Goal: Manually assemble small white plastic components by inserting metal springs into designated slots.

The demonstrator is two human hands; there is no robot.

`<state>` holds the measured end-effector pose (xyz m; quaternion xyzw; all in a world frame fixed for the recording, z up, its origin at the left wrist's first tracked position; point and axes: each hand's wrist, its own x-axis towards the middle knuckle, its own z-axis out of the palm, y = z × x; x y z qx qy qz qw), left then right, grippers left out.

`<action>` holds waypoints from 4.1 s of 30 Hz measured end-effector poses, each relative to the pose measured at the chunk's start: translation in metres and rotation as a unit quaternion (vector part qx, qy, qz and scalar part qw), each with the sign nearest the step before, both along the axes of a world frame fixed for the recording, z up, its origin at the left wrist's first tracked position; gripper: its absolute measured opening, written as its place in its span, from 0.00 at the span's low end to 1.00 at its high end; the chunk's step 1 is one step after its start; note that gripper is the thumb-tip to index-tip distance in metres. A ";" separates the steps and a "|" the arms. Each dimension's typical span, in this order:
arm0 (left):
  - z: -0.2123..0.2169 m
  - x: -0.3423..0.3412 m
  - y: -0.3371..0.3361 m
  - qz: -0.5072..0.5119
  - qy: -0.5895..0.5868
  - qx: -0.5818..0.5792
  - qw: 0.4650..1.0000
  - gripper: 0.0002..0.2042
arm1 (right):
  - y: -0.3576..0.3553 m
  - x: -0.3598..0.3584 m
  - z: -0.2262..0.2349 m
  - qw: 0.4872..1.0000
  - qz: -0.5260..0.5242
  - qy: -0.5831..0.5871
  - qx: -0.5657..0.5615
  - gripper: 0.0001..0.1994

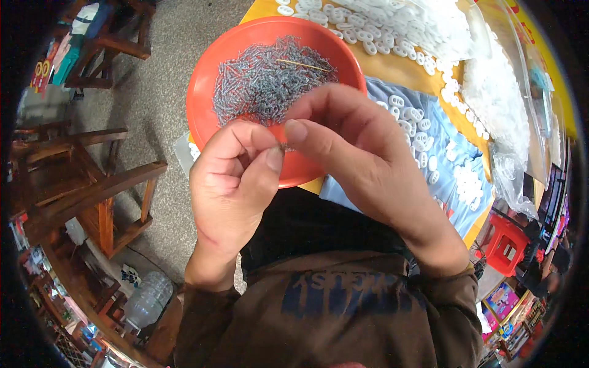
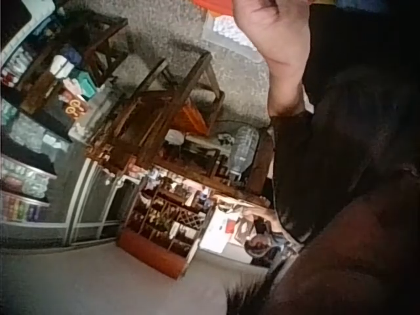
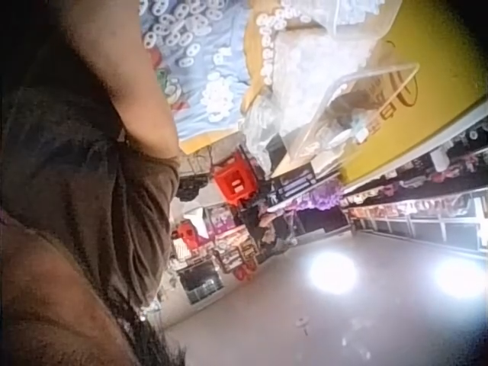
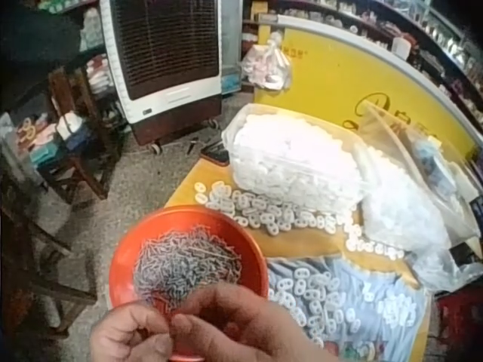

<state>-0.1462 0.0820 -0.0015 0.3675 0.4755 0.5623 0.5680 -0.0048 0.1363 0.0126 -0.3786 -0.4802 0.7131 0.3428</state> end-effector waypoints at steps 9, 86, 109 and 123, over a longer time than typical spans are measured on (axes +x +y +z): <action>-0.009 0.004 0.004 0.052 0.289 0.104 0.950 0.06 | 0.005 0.005 0.005 0.996 0.056 -0.056 -0.028 0.05; 0.008 0.091 -0.043 -0.144 0.220 0.172 0.949 0.06 | -0.093 0.117 -0.003 0.977 -0.093 0.168 -0.094 0.04; 0.002 0.107 -0.058 -0.182 -0.045 -0.024 0.982 0.08 | -0.110 0.134 -0.016 0.972 -0.125 0.180 -0.079 0.04; 0.002 0.112 -0.058 -0.155 -0.032 -0.012 0.987 0.07 | -0.112 0.135 -0.020 0.992 -0.114 0.058 -0.005 0.02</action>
